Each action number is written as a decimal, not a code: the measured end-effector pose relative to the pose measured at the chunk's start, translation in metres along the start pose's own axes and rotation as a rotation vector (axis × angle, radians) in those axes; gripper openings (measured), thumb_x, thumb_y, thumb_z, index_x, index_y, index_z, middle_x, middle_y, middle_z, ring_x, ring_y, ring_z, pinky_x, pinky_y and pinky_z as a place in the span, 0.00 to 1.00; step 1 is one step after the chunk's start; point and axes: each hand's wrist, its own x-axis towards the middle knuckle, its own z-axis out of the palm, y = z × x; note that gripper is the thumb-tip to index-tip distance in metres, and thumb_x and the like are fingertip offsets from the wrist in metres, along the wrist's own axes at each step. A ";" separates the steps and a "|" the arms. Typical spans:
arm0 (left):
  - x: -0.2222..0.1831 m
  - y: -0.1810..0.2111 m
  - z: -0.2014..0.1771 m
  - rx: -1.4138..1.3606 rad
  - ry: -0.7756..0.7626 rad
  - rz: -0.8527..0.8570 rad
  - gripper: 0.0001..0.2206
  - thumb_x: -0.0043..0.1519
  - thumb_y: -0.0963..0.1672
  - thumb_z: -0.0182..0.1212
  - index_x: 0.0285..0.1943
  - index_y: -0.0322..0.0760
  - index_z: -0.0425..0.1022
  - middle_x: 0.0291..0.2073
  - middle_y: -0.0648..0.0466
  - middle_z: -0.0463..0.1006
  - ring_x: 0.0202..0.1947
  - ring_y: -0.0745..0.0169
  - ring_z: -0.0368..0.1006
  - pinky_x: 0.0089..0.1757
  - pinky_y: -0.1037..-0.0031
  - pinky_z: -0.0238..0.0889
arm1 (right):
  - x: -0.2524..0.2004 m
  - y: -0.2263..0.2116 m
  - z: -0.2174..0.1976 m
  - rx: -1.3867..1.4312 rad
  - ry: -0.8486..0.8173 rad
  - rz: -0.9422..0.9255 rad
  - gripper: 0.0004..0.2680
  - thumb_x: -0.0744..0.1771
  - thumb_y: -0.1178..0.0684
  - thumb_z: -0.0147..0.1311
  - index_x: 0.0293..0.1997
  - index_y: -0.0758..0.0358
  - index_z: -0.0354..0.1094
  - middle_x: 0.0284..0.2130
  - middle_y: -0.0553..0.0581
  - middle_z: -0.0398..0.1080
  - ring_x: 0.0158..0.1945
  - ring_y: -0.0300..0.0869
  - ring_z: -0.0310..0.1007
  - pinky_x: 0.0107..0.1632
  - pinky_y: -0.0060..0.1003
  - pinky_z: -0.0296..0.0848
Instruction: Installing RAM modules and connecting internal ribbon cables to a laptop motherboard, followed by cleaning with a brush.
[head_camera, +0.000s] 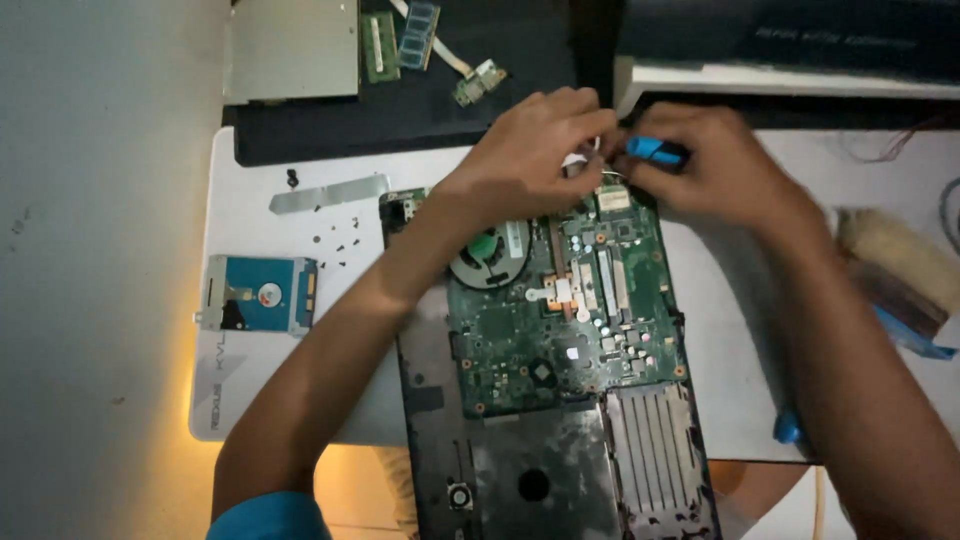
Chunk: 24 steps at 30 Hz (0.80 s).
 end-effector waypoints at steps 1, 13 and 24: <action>-0.001 0.001 0.004 0.030 -0.016 0.011 0.07 0.66 0.45 0.65 0.50 0.42 0.81 0.42 0.52 0.79 0.42 0.49 0.75 0.49 0.58 0.65 | -0.003 0.000 -0.002 0.001 -0.013 0.021 0.08 0.69 0.58 0.69 0.52 0.69 0.86 0.41 0.61 0.82 0.34 0.51 0.77 0.42 0.46 0.74; 0.009 0.009 0.002 -0.021 -0.014 0.189 0.07 0.69 0.41 0.70 0.54 0.41 0.87 0.50 0.53 0.80 0.47 0.51 0.79 0.51 0.59 0.73 | -0.023 -0.009 -0.049 -0.066 -0.178 0.366 0.18 0.64 0.54 0.72 0.63 0.57 0.88 0.34 0.61 0.86 0.25 0.48 0.70 0.33 0.46 0.71; 0.007 0.007 -0.004 -0.238 -0.112 0.014 0.06 0.66 0.44 0.71 0.48 0.40 0.86 0.48 0.53 0.81 0.41 0.52 0.81 0.43 0.59 0.74 | -0.020 -0.016 -0.032 -0.003 0.043 -0.037 0.16 0.65 0.60 0.69 0.61 0.68 0.87 0.40 0.60 0.84 0.27 0.47 0.68 0.35 0.43 0.67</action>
